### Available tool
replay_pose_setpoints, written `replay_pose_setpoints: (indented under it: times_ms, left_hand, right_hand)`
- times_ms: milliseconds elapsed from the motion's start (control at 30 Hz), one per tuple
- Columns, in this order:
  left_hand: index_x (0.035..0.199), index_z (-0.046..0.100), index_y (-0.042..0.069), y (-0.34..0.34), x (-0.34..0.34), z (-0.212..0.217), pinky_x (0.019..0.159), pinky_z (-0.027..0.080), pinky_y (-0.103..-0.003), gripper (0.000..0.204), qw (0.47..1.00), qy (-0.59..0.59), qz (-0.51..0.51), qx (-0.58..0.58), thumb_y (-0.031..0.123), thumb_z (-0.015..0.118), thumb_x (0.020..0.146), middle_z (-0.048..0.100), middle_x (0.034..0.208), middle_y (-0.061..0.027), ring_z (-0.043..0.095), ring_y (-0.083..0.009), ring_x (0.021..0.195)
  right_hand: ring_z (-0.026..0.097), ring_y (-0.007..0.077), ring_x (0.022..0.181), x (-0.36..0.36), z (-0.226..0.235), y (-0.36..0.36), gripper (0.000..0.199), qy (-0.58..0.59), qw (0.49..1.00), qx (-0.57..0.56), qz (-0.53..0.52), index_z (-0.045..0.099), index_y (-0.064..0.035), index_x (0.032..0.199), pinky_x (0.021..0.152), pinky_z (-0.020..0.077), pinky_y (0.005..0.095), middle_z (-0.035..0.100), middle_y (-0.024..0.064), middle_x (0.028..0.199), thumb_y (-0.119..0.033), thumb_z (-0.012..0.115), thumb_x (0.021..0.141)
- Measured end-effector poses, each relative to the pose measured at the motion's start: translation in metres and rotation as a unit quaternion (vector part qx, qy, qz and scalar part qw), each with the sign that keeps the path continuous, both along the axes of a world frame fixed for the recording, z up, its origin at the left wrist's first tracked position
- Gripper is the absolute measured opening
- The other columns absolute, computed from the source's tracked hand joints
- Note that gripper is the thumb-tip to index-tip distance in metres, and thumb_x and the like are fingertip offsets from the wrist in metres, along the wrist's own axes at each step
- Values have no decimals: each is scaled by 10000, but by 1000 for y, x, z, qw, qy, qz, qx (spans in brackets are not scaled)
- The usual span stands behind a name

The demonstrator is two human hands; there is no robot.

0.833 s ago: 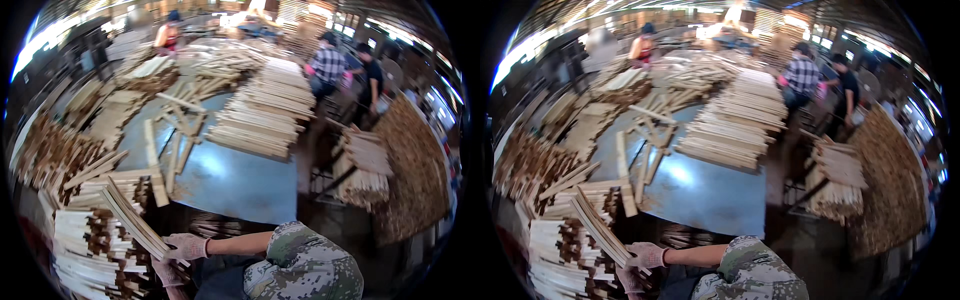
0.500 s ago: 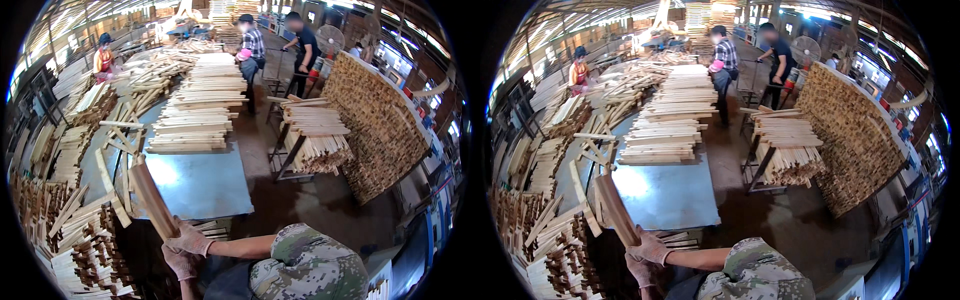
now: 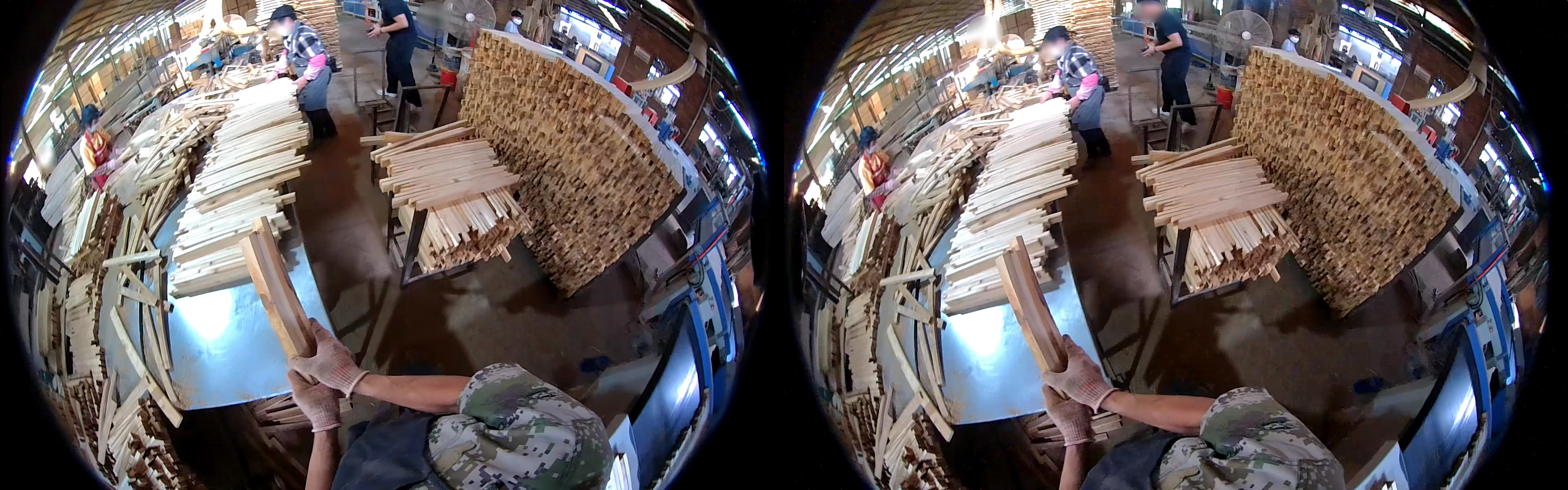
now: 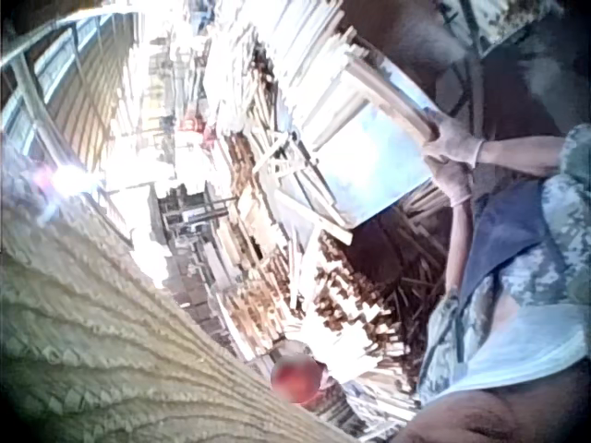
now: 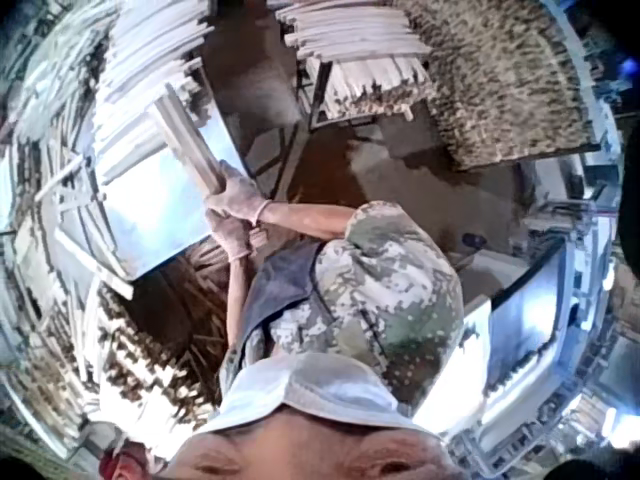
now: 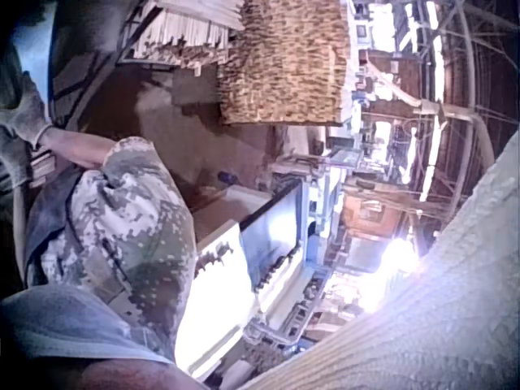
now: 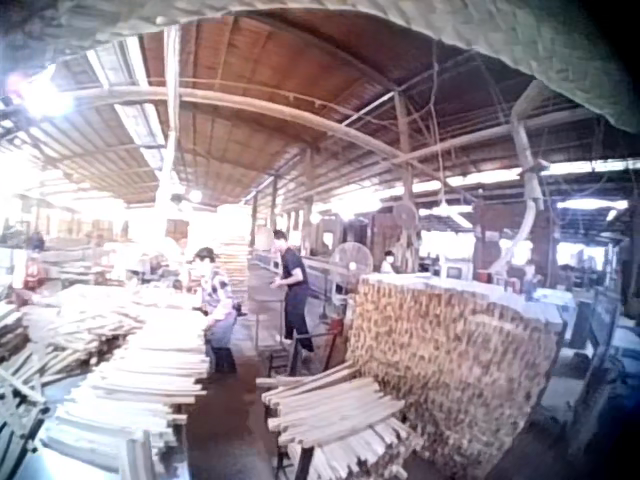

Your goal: The person picks up groups of wood slats from a large pile and places them onto a table and a conveyor belt, aligning the pieces into organized rows and stacks.

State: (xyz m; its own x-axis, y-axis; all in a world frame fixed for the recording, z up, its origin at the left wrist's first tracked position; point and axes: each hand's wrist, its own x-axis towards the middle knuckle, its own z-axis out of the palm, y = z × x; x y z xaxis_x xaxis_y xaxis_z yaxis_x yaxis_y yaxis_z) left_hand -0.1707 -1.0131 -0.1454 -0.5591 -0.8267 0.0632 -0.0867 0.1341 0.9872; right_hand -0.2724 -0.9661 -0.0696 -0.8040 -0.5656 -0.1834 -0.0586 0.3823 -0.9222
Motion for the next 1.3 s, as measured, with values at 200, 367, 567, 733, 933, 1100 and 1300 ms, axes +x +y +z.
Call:
replay_pose_setpoints:
  times_ms: [200, 367, 567, 733, 933, 1100, 1300]
  left_hand:
    - [1378, 528, -40, 79, -154, 20, 1039, 538, -352, 557, 952, -29, -264, 152, 95, 810, 917, 670, 1274, -134, 666, -217, 1152]
    - [1553, 476, -1, 105, -220, 8, 1082, 521, -365, 669, 904, -123, -309, 268, 96, 766, 959, 638, 1444, -183, 637, -258, 1300]
    - [1471, 570, -78, 88, -224, -37, 974, 552, -325, 601, 919, -198, -235, 247, 210, 745, 974, 709, 1313, -172, 683, -219, 1159]
    - [1443, 595, -102, 77, -220, -47, 856, 561, -318, 621, 906, -280, -192, 253, 258, 731, 955, 727, 1208, -147, 689, -186, 984]
    - [1347, 651, -70, 107, -220, -54, 675, 490, -277, 501, 901, -191, -58, 384, 208, 753, 943, 671, 932, -53, 622, -137, 759]
    - [1191, 678, 1, 124, -228, -50, 647, 446, -259, 302, 881, -202, -85, 419, 188, 730, 959, 595, 838, 1, 543, -102, 700]
    - [1259, 684, -7, 136, -236, -47, 660, 476, -262, 346, 892, -229, -37, 388, 188, 726, 977, 638, 866, -8, 595, -106, 734]
  right_hand:
    - [669, 436, 1221, -201, -6, 108, 826, 130, 990, -38, 31, 541, 83, 1453, 1092, 519, 442, 675, 307, 1322, -379, 767, 808]
    - [667, 418, 1217, -327, -31, 242, 847, 252, 957, 136, 53, 540, 62, 1452, 1067, 544, 462, 660, 290, 1346, -388, 787, 779]
    - [682, 401, 1111, -442, -24, 346, 811, 215, 916, 321, 104, 547, 23, 1425, 992, 575, 487, 668, 266, 1196, -381, 810, 772]
    - [602, 370, 1315, -519, -27, 375, 939, 250, 850, 432, 170, 434, -14, 1610, 1138, 492, 437, 649, 223, 1399, -291, 784, 784]
    - [604, 321, 1348, -565, -12, 367, 890, 225, 776, 527, 263, 423, -81, 1640, 1172, 457, 436, 618, 164, 1474, -118, 724, 803]
    - [594, 314, 1360, -589, -40, 387, 893, 248, 769, 523, 271, 419, -101, 1650, 1155, 463, 429, 620, 157, 1461, -141, 724, 811]
    - [541, 344, 1422, -593, -53, 378, 926, 215, 778, 535, 250, 357, -125, 1685, 1201, 447, 467, 540, 147, 1569, -153, 716, 832]
